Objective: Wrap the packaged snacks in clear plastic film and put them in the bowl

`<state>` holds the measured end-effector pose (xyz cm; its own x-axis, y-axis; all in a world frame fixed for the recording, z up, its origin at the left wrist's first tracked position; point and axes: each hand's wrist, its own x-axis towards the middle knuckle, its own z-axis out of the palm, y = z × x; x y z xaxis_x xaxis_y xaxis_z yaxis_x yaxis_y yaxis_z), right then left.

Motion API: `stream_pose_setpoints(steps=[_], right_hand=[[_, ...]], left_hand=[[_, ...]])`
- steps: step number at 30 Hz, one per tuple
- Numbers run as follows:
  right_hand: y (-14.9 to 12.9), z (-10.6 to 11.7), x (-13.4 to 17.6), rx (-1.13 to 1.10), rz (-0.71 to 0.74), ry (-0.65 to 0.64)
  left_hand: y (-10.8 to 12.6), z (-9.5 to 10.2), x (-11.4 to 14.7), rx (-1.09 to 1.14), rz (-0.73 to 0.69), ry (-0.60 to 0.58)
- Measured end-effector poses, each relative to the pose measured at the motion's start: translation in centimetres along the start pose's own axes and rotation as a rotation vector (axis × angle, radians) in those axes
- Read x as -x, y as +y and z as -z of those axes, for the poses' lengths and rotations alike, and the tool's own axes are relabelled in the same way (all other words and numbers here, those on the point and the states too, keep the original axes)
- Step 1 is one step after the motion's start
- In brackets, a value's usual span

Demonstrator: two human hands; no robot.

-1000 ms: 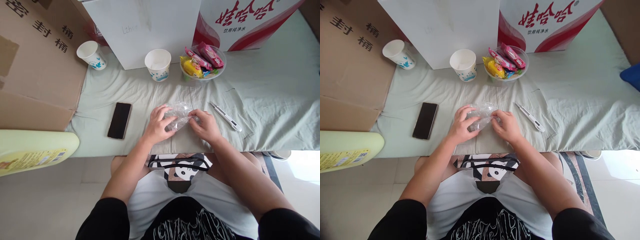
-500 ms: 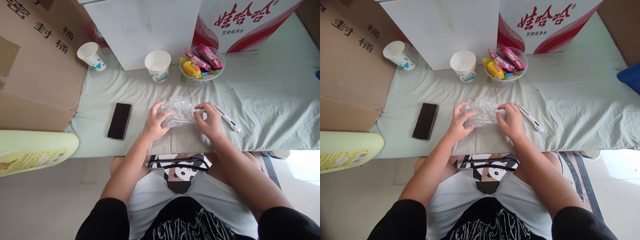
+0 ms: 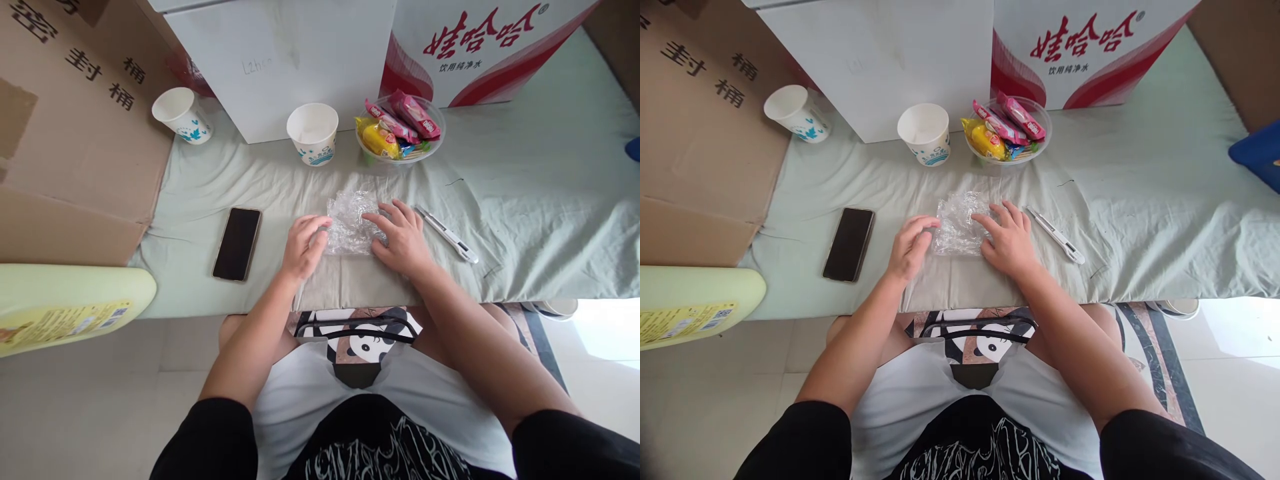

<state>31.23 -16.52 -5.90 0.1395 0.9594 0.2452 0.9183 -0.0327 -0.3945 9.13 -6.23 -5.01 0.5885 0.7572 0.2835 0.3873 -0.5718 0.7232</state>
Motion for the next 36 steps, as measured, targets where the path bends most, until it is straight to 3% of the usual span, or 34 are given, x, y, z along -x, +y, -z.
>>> stream_pose_setpoints(steps=[3, 8, 11, 17, 24, 29, 36], right_hand=[[-0.1, 0.1, 0.0, 0.004, 0.004, -0.010], [0.0, -0.2, 0.1, -0.013, 0.030, 0.007], [-0.1, -0.2, 0.1, -0.025, 0.029, 0.024], [-0.1, -0.1, 0.1, -0.070, -0.020, 0.111], [0.6, -0.1, 0.0, -0.272, -0.016, 0.133], [-0.1, 0.5, -0.1, -0.454, -0.052, 0.182], [0.3, 0.6, -0.2, -0.432, -0.234, 0.282]], left_hand=[[0.6, -0.6, -0.1, -0.051, 0.029, 0.018], [0.2, -1.7, -0.1, -0.118, 0.175, 0.164], [-0.1, -1.9, -0.2, -0.108, 0.153, 0.150], [-0.2, -1.6, -0.3, 0.034, 0.092, 0.245], [-0.6, -2.1, -0.2, 0.326, 0.030, 0.081], [-0.4, -2.4, -0.2, 0.360, 0.003, 0.007], [0.3, -2.2, -0.1, 0.244, 0.056, -0.077]])
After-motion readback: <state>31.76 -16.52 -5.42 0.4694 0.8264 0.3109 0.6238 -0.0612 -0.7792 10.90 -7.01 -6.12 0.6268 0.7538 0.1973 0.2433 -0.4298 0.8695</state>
